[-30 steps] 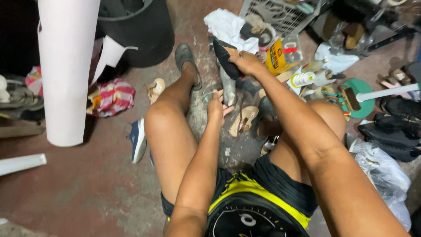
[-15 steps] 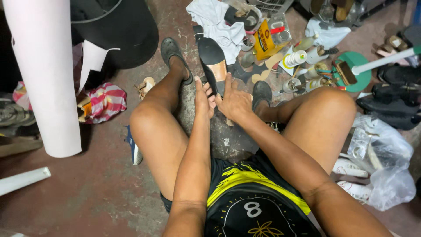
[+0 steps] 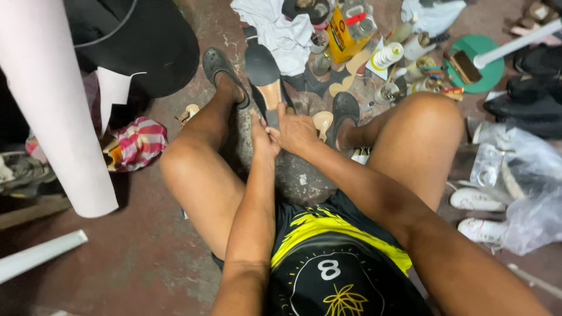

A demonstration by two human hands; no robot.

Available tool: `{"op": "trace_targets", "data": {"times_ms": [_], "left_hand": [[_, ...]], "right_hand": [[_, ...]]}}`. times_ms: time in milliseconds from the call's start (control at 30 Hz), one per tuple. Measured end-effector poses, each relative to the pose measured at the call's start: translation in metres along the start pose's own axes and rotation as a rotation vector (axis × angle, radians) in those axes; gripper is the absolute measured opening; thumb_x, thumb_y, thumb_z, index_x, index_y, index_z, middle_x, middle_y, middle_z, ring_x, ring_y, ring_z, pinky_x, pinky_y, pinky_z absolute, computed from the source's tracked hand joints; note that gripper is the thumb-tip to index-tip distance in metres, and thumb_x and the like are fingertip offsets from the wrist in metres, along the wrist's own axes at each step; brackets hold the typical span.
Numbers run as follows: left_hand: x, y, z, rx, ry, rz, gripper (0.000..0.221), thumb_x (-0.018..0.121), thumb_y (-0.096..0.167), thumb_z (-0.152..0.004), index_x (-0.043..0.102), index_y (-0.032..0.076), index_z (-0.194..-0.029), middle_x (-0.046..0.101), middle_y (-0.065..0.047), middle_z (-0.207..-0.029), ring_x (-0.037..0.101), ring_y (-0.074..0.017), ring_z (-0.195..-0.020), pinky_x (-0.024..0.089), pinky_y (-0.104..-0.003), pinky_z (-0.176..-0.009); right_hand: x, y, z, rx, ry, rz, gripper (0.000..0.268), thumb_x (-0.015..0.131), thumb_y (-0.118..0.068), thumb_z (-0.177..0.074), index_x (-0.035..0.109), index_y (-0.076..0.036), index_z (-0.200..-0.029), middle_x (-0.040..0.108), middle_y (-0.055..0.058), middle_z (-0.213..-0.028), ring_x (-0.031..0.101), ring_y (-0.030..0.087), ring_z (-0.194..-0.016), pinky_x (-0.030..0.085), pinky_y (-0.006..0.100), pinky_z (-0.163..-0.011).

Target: The person attaches a rubber sole piece to the bottom of a black shoe and hammers it down using a small hammer.

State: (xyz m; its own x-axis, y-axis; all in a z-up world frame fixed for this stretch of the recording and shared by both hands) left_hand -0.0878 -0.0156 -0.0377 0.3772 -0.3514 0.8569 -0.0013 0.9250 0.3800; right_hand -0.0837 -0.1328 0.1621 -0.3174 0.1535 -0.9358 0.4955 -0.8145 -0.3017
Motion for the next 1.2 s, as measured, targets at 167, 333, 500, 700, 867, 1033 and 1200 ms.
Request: {"op": "trace_targets", "data": {"times_ms": [167, 333, 500, 700, 867, 1033, 1200], "left_hand": [[-0.001, 0.002, 0.003, -0.032, 0.051, 0.026, 0.048, 0.045, 0.049, -0.108, 0.065, 0.006, -0.113, 0.072, -0.008, -0.098, 0.066, -0.0173, -0.077, 0.053, -0.030, -0.065], [0.014, -0.002, 0.008, 0.005, 0.187, -0.101, 0.040, 0.044, 0.039, -0.103, 0.066, 0.007, -0.110, 0.076, -0.008, -0.100, 0.073, -0.0210, -0.091, 0.059, -0.035, -0.081], [-0.026, -0.013, 0.008, 0.089, -0.058, 0.062, 0.032, 0.048, 0.037, -0.114, 0.065, 0.014, -0.100, 0.069, -0.002, -0.084, 0.066, -0.0173, -0.073, 0.053, -0.031, -0.060], [0.008, -0.010, 0.036, 0.127, 0.341, -0.088, 0.026, 0.053, 0.037, -0.106, 0.064, 0.014, -0.099, 0.068, 0.001, -0.090, 0.067, -0.0134, -0.080, 0.053, -0.029, -0.066], [0.072, 0.016, 0.056, 0.151, 0.434, -0.041, 0.028, 0.050, 0.033, -0.101, 0.065, 0.010, -0.104, 0.073, -0.002, -0.096, 0.072, -0.0146, -0.084, 0.060, -0.031, -0.073], [0.033, -0.003, 0.050, 0.106, 0.347, -0.153, 0.035, 0.043, 0.039, -0.109, 0.062, 0.011, -0.101, 0.064, -0.002, -0.073, 0.057, -0.0152, -0.051, 0.046, -0.031, -0.041], [0.019, -0.035, 0.036, 0.056, 0.155, -0.135, 0.050, 0.048, 0.052, -0.107, 0.041, 0.023, -0.067, 0.040, 0.003, -0.056, 0.041, -0.0153, -0.043, 0.042, -0.032, -0.040]], "right_hand": [[-0.005, 0.008, 0.001, 0.012, 0.082, -0.047, 0.073, 0.071, -0.051, -0.085, 0.044, 0.004, -0.125, 0.070, 0.026, -0.095, 0.072, 0.041, -0.083, 0.055, 0.051, -0.070], [-0.024, 0.014, 0.006, 0.026, 0.110, -0.152, 0.062, 0.071, -0.049, -0.089, 0.050, 0.001, -0.118, 0.071, 0.025, -0.092, 0.071, 0.043, -0.087, 0.055, 0.051, -0.082], [-0.034, 0.019, 0.005, 0.007, 0.147, -0.190, 0.070, 0.080, -0.045, -0.072, 0.050, 0.000, -0.116, 0.060, 0.027, -0.111, 0.066, 0.047, -0.093, 0.051, 0.055, -0.080], [-0.015, 0.026, -0.005, 0.104, 0.138, -0.441, 0.067, 0.080, -0.044, -0.075, 0.051, -0.001, -0.118, 0.058, 0.023, -0.117, 0.065, 0.044, -0.097, 0.051, 0.053, -0.084], [0.035, 0.044, -0.032, 0.284, 0.260, -1.133, 0.051, 0.069, -0.044, -0.089, 0.059, -0.003, -0.119, 0.070, 0.013, -0.109, 0.069, 0.026, -0.090, 0.056, 0.039, -0.082], [0.084, 0.075, -0.043, 0.333, -0.020, -1.711, 0.047, 0.063, -0.048, -0.095, 0.060, -0.011, -0.123, 0.067, 0.006, -0.115, 0.067, 0.021, -0.095, 0.056, 0.035, -0.081], [0.109, 0.100, -0.063, 0.511, 0.011, -1.661, 0.043, 0.056, -0.046, -0.098, 0.055, -0.022, -0.134, 0.061, 0.002, -0.128, 0.058, 0.021, -0.113, 0.048, 0.045, -0.093]]}}
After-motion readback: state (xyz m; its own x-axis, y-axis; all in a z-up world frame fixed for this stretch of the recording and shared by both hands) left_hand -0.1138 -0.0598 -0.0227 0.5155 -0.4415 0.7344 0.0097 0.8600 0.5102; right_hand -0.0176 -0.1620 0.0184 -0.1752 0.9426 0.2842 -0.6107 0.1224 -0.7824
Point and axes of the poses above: each hand's wrist, its own z-axis away from the middle knuckle, its own x-axis out of the palm, y = z × x, the point moved 1 cm from there along -z, towards the middle knuckle
